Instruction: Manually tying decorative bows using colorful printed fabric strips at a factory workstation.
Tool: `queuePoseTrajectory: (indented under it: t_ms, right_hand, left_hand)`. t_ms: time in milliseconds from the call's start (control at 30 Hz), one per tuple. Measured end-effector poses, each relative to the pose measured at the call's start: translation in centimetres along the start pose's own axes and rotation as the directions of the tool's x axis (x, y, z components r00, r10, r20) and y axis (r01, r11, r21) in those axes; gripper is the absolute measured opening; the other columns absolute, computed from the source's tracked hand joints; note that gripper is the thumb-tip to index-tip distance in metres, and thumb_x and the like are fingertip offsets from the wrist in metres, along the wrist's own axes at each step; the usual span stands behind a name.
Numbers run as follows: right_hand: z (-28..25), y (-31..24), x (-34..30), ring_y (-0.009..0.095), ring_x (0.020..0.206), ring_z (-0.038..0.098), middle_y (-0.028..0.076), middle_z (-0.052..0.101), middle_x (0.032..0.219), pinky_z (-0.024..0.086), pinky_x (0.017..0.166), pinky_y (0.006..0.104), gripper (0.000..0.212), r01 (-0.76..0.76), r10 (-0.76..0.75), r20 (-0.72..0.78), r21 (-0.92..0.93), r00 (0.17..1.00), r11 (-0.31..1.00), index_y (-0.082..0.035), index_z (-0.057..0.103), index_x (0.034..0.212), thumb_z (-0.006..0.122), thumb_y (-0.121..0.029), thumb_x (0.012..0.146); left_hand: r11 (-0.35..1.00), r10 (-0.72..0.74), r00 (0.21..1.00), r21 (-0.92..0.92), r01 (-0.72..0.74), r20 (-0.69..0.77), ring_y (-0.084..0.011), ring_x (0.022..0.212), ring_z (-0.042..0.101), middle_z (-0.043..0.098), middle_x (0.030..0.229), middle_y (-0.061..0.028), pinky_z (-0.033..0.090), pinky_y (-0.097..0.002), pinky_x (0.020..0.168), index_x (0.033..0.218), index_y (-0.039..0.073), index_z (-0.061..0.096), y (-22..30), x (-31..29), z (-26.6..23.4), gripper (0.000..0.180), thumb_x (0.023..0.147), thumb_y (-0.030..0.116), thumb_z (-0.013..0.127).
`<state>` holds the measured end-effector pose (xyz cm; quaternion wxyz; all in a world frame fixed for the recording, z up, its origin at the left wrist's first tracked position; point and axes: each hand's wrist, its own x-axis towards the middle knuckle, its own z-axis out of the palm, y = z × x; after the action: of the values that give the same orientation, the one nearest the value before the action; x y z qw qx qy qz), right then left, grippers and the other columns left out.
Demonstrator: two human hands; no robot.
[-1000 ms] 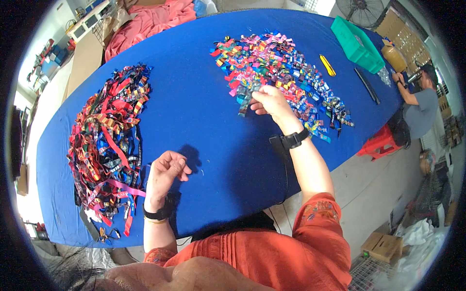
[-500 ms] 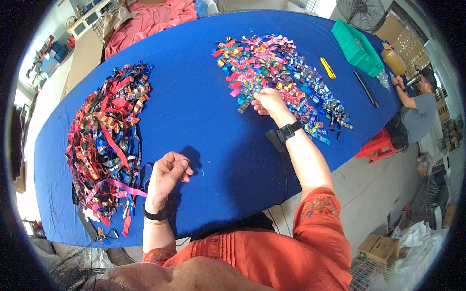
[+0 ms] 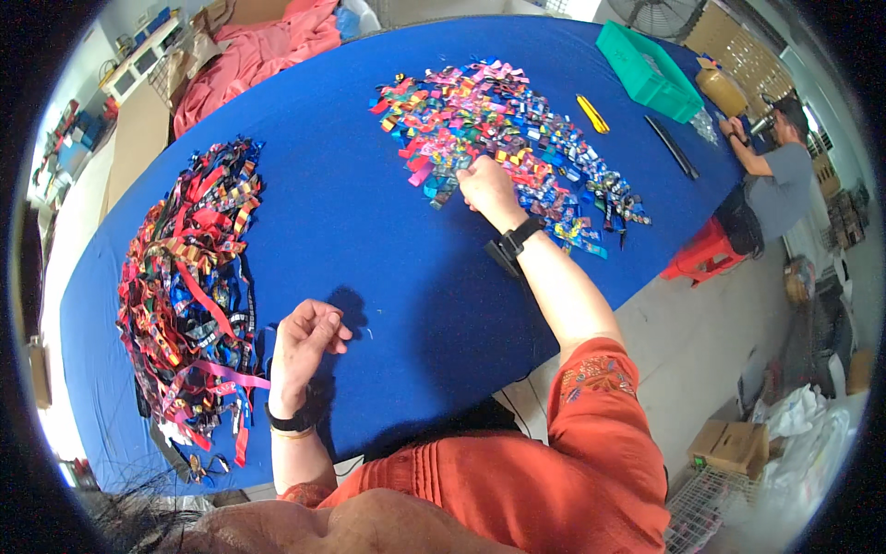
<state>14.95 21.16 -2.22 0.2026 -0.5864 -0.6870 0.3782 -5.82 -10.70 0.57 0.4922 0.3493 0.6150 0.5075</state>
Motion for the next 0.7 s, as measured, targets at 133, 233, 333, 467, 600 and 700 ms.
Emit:
queuePoseTrajectory:
  t_ms: [133, 233, 333, 467, 600, 700]
  right_hand:
    - [0.1, 1.7, 0.7, 0.015, 0.047, 0.060, 0.008, 0.063, 0.064, 0.049, 0.046, 0.0316, 0.029, 0.125, -0.165, -0.161, -0.233, 0.973, 0.964, 0.000, 0.058, 0.096, 0.067, -0.027, 0.093]
    - [0.2, 1.3, 0.1, 0.024, 0.057, 0.066, 0.014, 0.066, 0.071, 0.053, 0.055, 0.0381, 0.032, 0.177, -0.257, -0.220, -0.329, 0.941, 0.928, 0.001, 0.059, 0.101, 0.068, -0.027, 0.090]
    - [-0.1, -0.8, -1.9, 0.041, 0.089, 0.068, 0.024, 0.068, 0.092, 0.054, 0.080, 0.0502, 0.037, 0.169, -0.267, -0.191, -0.414, 0.945, 0.894, 0.005, 0.056, 0.105, 0.067, -0.026, 0.087]
    - [0.1, 0.0, -2.1, 0.038, 0.096, 0.066, 0.023, 0.065, 0.104, 0.054, 0.080, 0.0478, 0.033, 0.193, -0.337, -0.270, -0.445, 0.902, 0.874, -0.001, 0.058, 0.108, 0.069, -0.022, 0.085]
    - [-0.1, -0.7, -6.5, 0.037, 0.096, 0.066, 0.019, 0.066, 0.104, 0.054, 0.076, 0.0456, 0.029, 0.445, -0.569, -0.223, -0.429, 0.791, 0.786, -0.005, 0.058, 0.107, 0.069, -0.020, 0.085]
    - [-1.1, -0.5, -12.1, 0.035, 0.092, 0.067, 0.015, 0.067, 0.105, 0.054, 0.073, 0.0432, 0.024, 0.594, -0.645, -0.049, -0.343, 0.762, 0.728, -0.007, 0.061, 0.104, 0.069, -0.021, 0.086]
  left_hand:
    - [1.000, 0.000, 1.000, 0.004, 0.000, 0.000, -0.0081, 0.062, 0.060, 0.068, 0.078, -0.0044, 0.049, -0.0213, 0.059, 0.099, 0.001, 0.061, 0.2, 0.2, 0.4, 0.012, 0.100, 0.012, 0.058]
    - [0.999, 0.005, 1.000, 0.037, -0.004, -0.010, -0.0079, 0.062, 0.059, 0.069, 0.079, -0.0041, 0.048, -0.0214, 0.060, 0.099, 0.001, 0.062, 0.2, 0.1, 0.3, 0.012, 0.100, 0.012, 0.058]
    - [1.000, 0.003, 1.000, 0.005, -0.003, -0.003, -0.0077, 0.062, 0.059, 0.069, 0.079, -0.0041, 0.048, -0.0216, 0.060, 0.099, 0.001, 0.062, 0.2, 0.0, 0.2, 0.012, 0.101, 0.013, 0.058]
    - [0.999, 0.028, 0.999, 0.045, -0.029, 0.020, -0.0102, 0.062, 0.061, 0.070, 0.080, -0.0060, 0.049, -0.0230, 0.060, 0.100, 0.002, 0.061, 0.2, 0.0, 0.4, 0.015, 0.100, 0.017, 0.059]
    - [0.999, 0.028, 1.000, 0.042, -0.028, 0.005, -0.0109, 0.062, 0.062, 0.070, 0.080, -0.0066, 0.049, -0.0231, 0.060, 0.100, 0.001, 0.061, 0.3, 0.0, 0.4, 0.016, 0.100, 0.018, 0.059]
    - [0.998, 0.028, 1.000, 0.049, -0.029, 0.011, -0.0099, 0.062, 0.061, 0.069, 0.080, -0.0059, 0.049, -0.0225, 0.060, 0.100, 0.001, 0.062, 0.4, 0.0, 0.4, 0.016, 0.101, 0.017, 0.059]
